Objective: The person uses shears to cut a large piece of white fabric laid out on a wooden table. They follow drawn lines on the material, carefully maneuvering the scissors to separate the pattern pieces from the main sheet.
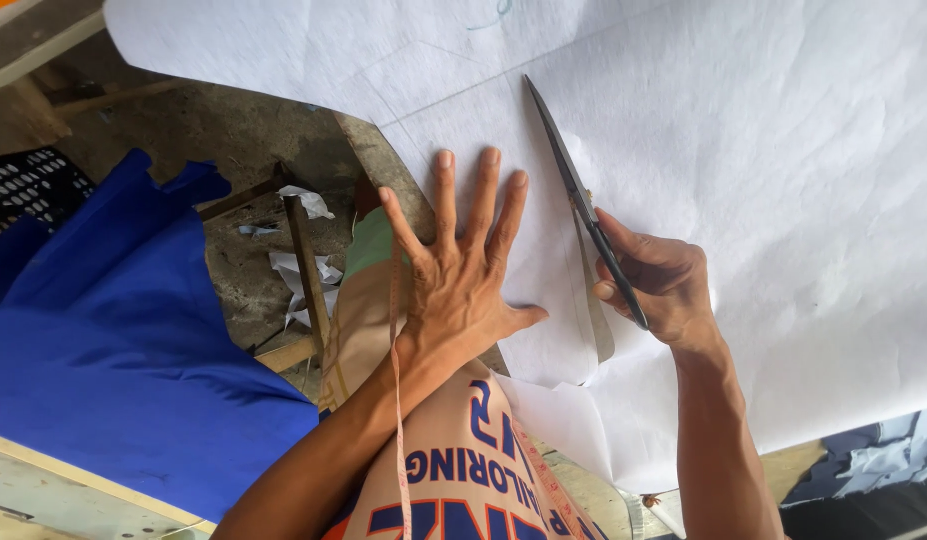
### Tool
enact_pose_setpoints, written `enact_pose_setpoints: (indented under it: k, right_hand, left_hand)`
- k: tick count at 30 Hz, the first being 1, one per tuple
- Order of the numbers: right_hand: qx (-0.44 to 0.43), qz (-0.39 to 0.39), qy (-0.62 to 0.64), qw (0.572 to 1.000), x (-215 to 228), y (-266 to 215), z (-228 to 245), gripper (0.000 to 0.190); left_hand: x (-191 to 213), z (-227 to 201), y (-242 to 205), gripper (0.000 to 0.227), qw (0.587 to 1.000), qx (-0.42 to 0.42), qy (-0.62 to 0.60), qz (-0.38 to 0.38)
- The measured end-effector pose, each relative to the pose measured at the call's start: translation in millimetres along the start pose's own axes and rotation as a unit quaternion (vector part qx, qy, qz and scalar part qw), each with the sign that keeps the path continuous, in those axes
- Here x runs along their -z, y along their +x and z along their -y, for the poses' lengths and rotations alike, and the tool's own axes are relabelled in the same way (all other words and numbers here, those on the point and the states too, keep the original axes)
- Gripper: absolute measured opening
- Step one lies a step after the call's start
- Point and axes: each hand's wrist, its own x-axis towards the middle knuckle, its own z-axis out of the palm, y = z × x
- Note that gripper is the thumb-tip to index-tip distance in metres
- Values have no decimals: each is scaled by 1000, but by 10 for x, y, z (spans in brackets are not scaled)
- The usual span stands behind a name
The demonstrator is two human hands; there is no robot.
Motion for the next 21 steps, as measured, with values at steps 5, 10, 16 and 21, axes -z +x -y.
enact_pose_setpoints:
  k: [5, 10, 16, 21]
  right_hand:
    - [6, 13, -4, 1000, 26, 99, 36, 67]
    - [9, 21, -20, 1000, 19, 181, 113, 68]
    - [-13, 14, -13, 1000, -11, 305, 168, 69]
    - [-2, 17, -18, 1000, -65, 438, 243, 67]
  left_hand:
    - [-4, -3, 9, 147, 1000, 5, -5, 1]
    - [-2, 10, 5, 144, 1000, 0, 3, -2]
    - [-45, 20, 5, 144, 1000, 3, 0, -11]
    - [-64, 30, 6, 142, 1000, 1, -12, -8]
